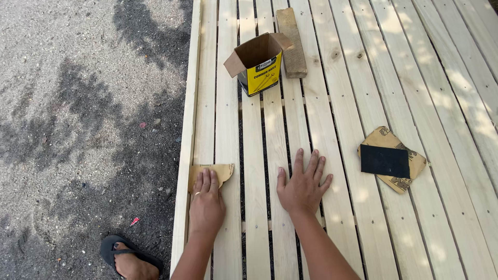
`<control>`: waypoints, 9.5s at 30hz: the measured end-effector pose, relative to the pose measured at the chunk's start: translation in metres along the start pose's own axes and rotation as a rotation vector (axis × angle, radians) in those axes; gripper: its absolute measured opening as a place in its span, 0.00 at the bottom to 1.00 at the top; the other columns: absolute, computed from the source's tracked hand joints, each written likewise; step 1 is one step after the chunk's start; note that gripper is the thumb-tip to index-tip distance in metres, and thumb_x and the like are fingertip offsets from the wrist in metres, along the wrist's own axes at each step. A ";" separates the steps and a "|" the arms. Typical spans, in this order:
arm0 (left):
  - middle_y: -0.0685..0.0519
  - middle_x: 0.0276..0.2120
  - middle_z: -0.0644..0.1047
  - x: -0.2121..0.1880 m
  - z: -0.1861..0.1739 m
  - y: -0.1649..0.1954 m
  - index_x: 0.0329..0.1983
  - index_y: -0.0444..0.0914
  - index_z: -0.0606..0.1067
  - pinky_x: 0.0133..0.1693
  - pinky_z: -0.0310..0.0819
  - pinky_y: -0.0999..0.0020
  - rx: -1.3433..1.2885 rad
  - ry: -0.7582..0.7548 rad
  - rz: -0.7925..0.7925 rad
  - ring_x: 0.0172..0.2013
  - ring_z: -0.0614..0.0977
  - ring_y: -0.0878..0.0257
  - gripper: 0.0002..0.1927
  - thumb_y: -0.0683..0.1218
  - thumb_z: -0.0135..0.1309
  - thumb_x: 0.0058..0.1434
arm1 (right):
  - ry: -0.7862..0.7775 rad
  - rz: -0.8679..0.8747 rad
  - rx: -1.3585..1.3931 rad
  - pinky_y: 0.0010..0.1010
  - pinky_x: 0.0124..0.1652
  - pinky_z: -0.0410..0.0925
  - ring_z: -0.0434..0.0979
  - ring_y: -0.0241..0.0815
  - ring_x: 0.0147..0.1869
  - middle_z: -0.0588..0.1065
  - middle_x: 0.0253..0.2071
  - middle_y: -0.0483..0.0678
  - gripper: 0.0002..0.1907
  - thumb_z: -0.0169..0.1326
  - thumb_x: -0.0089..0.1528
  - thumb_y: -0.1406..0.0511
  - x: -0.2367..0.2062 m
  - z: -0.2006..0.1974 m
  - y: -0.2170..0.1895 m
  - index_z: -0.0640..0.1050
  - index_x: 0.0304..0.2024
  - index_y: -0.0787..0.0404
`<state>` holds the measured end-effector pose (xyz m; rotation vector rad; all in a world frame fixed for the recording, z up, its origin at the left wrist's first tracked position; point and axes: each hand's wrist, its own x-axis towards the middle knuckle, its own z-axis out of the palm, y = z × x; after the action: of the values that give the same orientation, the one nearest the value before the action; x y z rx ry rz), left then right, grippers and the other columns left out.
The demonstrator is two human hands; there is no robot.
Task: The person sands the slatted wooden surface of a large furniture frame by hand, rubbing a piece of sandpaper back and forth across the boards. They work progressively across different sections of the slats, steadying the frame with their other hand, with a box of sandpaper sheets resting on the frame.
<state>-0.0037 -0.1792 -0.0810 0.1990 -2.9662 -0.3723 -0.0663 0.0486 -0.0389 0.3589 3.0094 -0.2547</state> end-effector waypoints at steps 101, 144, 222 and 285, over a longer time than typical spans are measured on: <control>0.60 0.61 0.71 0.013 -0.091 -0.034 0.56 0.56 0.78 0.68 0.40 0.28 -0.166 -0.335 -0.934 0.65 0.70 0.59 0.23 0.59 0.32 0.72 | -0.066 -0.426 0.466 0.65 0.72 0.34 0.48 0.48 0.82 0.57 0.77 0.46 0.28 0.37 0.70 0.59 0.041 0.039 -0.245 0.61 0.73 0.53; 0.60 0.62 0.69 0.014 -0.093 -0.035 0.58 0.54 0.78 0.70 0.35 0.30 -0.128 -0.377 -0.982 0.67 0.67 0.59 0.25 0.59 0.31 0.72 | -0.172 -0.398 0.267 0.64 0.73 0.31 0.39 0.49 0.84 0.58 0.77 0.38 0.28 0.34 0.71 0.56 0.079 0.032 -0.264 0.57 0.75 0.49; 0.56 0.63 0.68 0.013 -0.102 -0.037 0.56 0.52 0.78 0.67 0.32 0.25 -0.189 -0.360 -0.951 0.67 0.65 0.57 0.24 0.57 0.32 0.71 | -0.009 -0.974 0.071 0.73 0.67 0.36 0.47 0.52 0.80 0.65 0.72 0.36 0.24 0.41 0.69 0.58 0.018 -0.010 -0.227 0.72 0.67 0.48; 0.55 0.66 0.65 0.018 -0.109 -0.043 0.57 0.51 0.77 0.67 0.30 0.24 -0.251 -0.351 -0.966 0.69 0.61 0.57 0.23 0.57 0.32 0.71 | 0.047 -1.369 -0.060 0.73 0.67 0.43 0.55 0.47 0.79 0.71 0.67 0.34 0.24 0.51 0.65 0.56 0.025 -0.032 -0.194 0.75 0.64 0.41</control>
<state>0.0010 -0.2485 0.0146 1.6827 -2.8562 -0.9406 -0.1398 -0.1259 0.0196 -1.7105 2.7038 -0.2127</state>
